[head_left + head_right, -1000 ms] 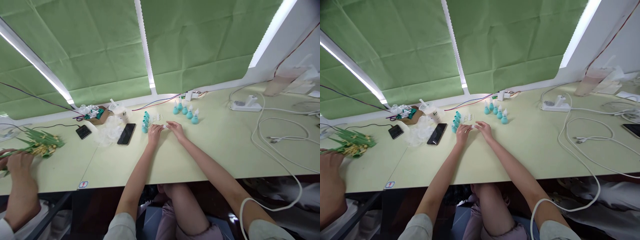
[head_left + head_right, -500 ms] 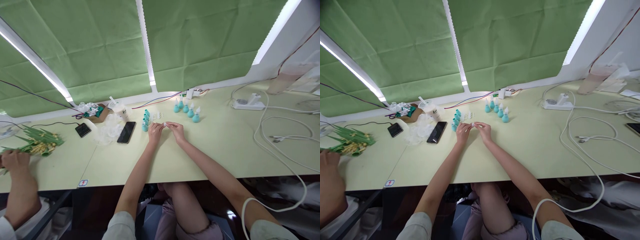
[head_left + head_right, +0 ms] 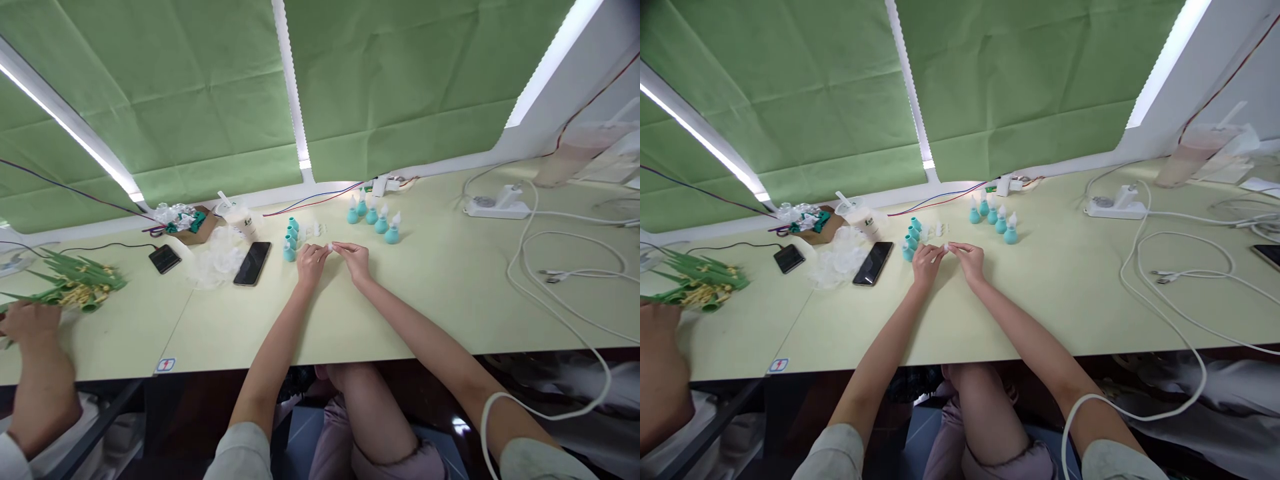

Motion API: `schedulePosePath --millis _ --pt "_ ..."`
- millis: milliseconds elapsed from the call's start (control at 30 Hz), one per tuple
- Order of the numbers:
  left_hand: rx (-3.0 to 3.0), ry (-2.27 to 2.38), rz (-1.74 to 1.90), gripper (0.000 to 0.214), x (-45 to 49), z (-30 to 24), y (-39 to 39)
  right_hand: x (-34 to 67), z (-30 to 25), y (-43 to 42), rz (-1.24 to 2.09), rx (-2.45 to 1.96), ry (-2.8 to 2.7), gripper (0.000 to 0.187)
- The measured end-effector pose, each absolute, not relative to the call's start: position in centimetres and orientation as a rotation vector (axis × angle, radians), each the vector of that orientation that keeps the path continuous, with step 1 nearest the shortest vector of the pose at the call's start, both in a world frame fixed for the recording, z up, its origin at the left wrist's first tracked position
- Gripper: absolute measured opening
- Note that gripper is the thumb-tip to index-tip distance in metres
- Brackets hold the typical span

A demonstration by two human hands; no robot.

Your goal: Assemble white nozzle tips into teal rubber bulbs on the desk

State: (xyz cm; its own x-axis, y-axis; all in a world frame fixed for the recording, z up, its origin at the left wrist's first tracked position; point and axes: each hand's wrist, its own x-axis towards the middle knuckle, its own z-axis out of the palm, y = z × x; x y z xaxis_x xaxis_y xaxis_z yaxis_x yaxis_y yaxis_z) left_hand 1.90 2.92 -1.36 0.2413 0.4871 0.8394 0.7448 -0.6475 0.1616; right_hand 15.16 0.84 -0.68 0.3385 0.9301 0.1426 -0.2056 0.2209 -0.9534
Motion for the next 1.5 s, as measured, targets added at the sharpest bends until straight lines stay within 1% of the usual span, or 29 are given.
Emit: schedulePosePath --millis 133,233,333,533,633,867,1000,1133,1200,1333,1400,1500 --pt "-2.247 -1.174 -1.336 0.020 1.9 -1.3 2.9 15.0 -0.8 0.8 0.891 -1.046 -0.920 0.024" --pt "-2.245 -1.167 -1.341 0.020 1.9 -1.2 2.9 14.8 -0.8 0.8 0.866 -1.030 -0.929 0.027" --pt "-2.239 -1.137 -1.358 0.019 1.9 -1.1 2.9 14.7 -1.0 0.8 0.927 -1.013 -0.948 0.030" --pt "-2.270 -1.157 -1.340 0.022 1.9 -1.1 2.9 14.8 -1.1 0.9 0.905 -0.990 -0.917 0.024" --pt "-2.275 -1.144 -1.332 0.023 1.9 -1.0 2.8 15.0 -1.0 1.1 0.965 -0.989 -0.880 0.023" --pt "-2.266 -1.106 -1.308 0.019 1.9 -1.0 3.0 15.5 -0.3 1.4 1.091 -0.988 -0.857 0.023" --pt "-2.246 -1.154 -1.312 0.019 1.8 -1.2 3.2 16.0 -0.9 2.2 1.070 -1.003 -0.825 0.025" --pt "-2.221 -1.303 -1.333 0.022 1.4 -1.1 3.3 17.0 -1.9 4.2 0.935 -1.126 -0.809 0.029" --pt "-2.192 -1.398 -1.363 0.022 1.1 -1.0 3.4 17.4 -2.1 5.5 0.809 -1.267 -0.963 0.027" --pt "-2.165 -1.488 -1.404 0.019 0.8 -1.0 3.7 17.2 -1.7 8.2 0.485 -1.611 -1.408 0.014" --pt "-2.155 -1.487 -1.422 0.018 0.7 -1.0 3.8 16.6 -1.5 9.2 0.355 -1.692 -1.538 0.012" --pt "-2.136 -1.479 -1.445 0.019 0.7 -1.0 3.8 15.6 -1.7 10.1 0.248 -1.744 -1.630 0.013"
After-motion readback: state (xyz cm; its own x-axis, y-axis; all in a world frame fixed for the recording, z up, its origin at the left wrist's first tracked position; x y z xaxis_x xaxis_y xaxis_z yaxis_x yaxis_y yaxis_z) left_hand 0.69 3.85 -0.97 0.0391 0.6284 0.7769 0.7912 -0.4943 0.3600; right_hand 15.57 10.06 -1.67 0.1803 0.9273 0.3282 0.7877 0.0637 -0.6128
